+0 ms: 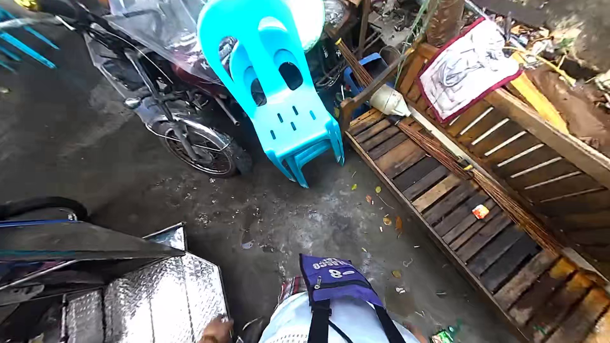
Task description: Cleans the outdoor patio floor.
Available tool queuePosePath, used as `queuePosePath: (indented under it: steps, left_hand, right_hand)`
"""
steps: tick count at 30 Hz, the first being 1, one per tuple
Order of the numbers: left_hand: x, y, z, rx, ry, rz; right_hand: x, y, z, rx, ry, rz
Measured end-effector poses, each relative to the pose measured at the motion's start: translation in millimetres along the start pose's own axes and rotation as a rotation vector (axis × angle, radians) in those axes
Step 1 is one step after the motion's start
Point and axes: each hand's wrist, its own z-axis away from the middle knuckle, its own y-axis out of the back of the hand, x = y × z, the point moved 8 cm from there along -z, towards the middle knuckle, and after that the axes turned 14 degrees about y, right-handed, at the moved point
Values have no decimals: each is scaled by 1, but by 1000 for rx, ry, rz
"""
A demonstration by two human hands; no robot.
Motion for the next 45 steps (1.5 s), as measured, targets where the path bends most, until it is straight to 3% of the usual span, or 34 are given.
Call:
queuePosePath:
  steps: [1, 3, 7, 11, 14, 17, 21, 24, 27, 31, 34, 36, 38, 39, 42, 45]
  left_hand:
    - [27, 2, -18, -31, -41, 8]
    - [96, 15, -10, -44, -167, 159]
    - [230, 39, 52, -161, -394, 298]
    - [324, 71, 55, -226, -539, 328]
    - [398, 108, 12, -297, -495, 628]
    - [481, 142, -54, -360, -319, 1013]
    - [565, 151, -135, -390, -136, 1162]
    - [610, 145, -162, -476, -137, 1116]
    - [624, 153, -165, -461, -126, 1066]
    - [631, 208, -112, -453, -236, 1108]
    - [656, 203, -70, -430, -400, 972]
    - [670, 158, -68, -485, -254, 733]
    - [671, 132, -94, -364, 8, 657]
    - [676, 132, -105, -302, 61, 709]
    - [684, 132, -112, -302, -12, 798]
    - [674, 135, -108, -242, -151, 793]
  right_hand:
    - [19, -2, -41, 51, 30, -81]
    - [2, 4, -90, 13, -27, -163]
    - [-114, 13, -150, 41, 76, -232]
    - [-256, -22, -202, -59, 195, -190]
    - [-382, -72, -243, -178, 326, -154]
    - [-507, -134, -294, -242, 375, -295]
    - [-612, -190, -394, -95, 293, -602]
    - [-636, -210, -453, 96, 185, -806]
    - [-649, -212, -443, 231, 183, -930]
    - [-688, -179, -398, 279, 275, -923]
    - [-710, -139, -405, 378, 467, -699]
    - [-693, -117, -435, 455, 435, -307]
    - [-666, -116, -451, 521, 214, -263]
    - [-669, -116, -450, 524, 211, -283]
    - [-675, -136, -420, 256, 373, -375]
    - [-632, -162, -375, -95, 259, -500]
